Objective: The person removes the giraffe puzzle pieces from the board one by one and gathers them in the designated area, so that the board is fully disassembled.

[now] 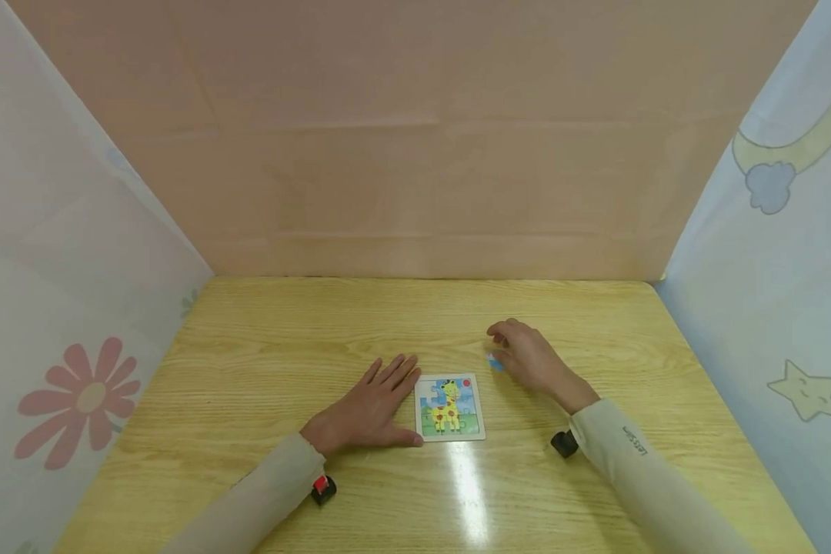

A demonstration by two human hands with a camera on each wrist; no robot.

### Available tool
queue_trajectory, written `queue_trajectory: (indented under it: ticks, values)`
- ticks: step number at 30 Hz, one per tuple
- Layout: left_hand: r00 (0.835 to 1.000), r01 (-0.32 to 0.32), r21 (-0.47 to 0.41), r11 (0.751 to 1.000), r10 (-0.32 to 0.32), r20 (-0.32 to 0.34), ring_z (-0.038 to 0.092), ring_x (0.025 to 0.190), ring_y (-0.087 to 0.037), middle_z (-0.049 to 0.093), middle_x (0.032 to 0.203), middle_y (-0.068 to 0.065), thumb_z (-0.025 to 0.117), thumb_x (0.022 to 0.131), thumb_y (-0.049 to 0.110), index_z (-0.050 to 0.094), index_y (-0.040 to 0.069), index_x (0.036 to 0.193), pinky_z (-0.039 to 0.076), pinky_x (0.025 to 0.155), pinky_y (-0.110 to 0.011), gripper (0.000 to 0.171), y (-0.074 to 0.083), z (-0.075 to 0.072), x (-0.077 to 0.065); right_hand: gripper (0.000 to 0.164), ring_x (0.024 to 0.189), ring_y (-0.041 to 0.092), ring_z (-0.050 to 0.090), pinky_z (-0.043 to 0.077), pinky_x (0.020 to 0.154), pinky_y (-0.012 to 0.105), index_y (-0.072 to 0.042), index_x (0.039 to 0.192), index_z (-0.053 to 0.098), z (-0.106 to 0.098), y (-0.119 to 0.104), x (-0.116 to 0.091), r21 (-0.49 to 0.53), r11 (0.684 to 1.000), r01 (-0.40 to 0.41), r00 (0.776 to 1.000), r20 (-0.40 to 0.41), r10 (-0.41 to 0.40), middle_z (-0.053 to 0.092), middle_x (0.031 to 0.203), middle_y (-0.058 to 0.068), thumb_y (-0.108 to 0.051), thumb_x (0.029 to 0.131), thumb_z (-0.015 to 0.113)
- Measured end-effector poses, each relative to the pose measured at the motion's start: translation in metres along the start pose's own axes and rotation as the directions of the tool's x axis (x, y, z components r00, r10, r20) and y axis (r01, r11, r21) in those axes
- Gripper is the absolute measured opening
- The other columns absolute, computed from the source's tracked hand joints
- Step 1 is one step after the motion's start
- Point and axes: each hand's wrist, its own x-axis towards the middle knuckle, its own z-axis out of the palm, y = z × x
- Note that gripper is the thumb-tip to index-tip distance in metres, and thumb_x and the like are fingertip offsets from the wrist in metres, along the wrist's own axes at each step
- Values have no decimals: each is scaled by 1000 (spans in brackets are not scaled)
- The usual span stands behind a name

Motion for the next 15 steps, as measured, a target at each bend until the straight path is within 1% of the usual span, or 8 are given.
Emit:
queue_trajectory:
  ticks: [4,6,9,12,15]
  values:
    - [1000,9,4,1000,-9,0,6,171,-27,5,183,-5,56,91,84,19,12,172,10,138,-58,114,-1,1,1,33,99,29,70,61,87,46,2,127,70,3,-14,-1,-6,999,52,999,7,-52,71,111,13,-2,95,76]
    - [1000,11,4,1000,-11,0,6,171,-27,5,183,-4,56,91,84,19,13,172,10,138,-58,114,-1,2,1,31,98,29,71,62,86,45,1,125,72,7,-22,-3,-29,996,81,997,20,-81,71,112,13,-2,95,76]
    - [1000,14,2,1000,-14,0,7,171,-27,6,183,-4,56,91,85,20,13,172,11,137,-58,115,-1,1,1,29,98,26,72,62,86,42,-1,123,74,13,-34,-4,-56,993,106,993,56,-102,71,113,10,-4,94,79]
    - [1000,14,3,1000,-14,-4,7,171,-27,6,183,-4,56,91,85,20,12,172,11,137,-59,115,0,1,1,28,94,21,70,60,82,35,-4,121,77,18,-44,-7,-73,990,122,989,95,-115,70,110,7,-9,94,80]
    - [1000,12,8,1000,-12,-8,8,171,-27,7,183,-4,56,91,84,21,12,172,12,137,-59,114,0,1,1,26,86,15,63,55,74,28,-5,120,79,22,-53,-9,-59,988,141,983,125,-133,68,106,5,-10,94,81]
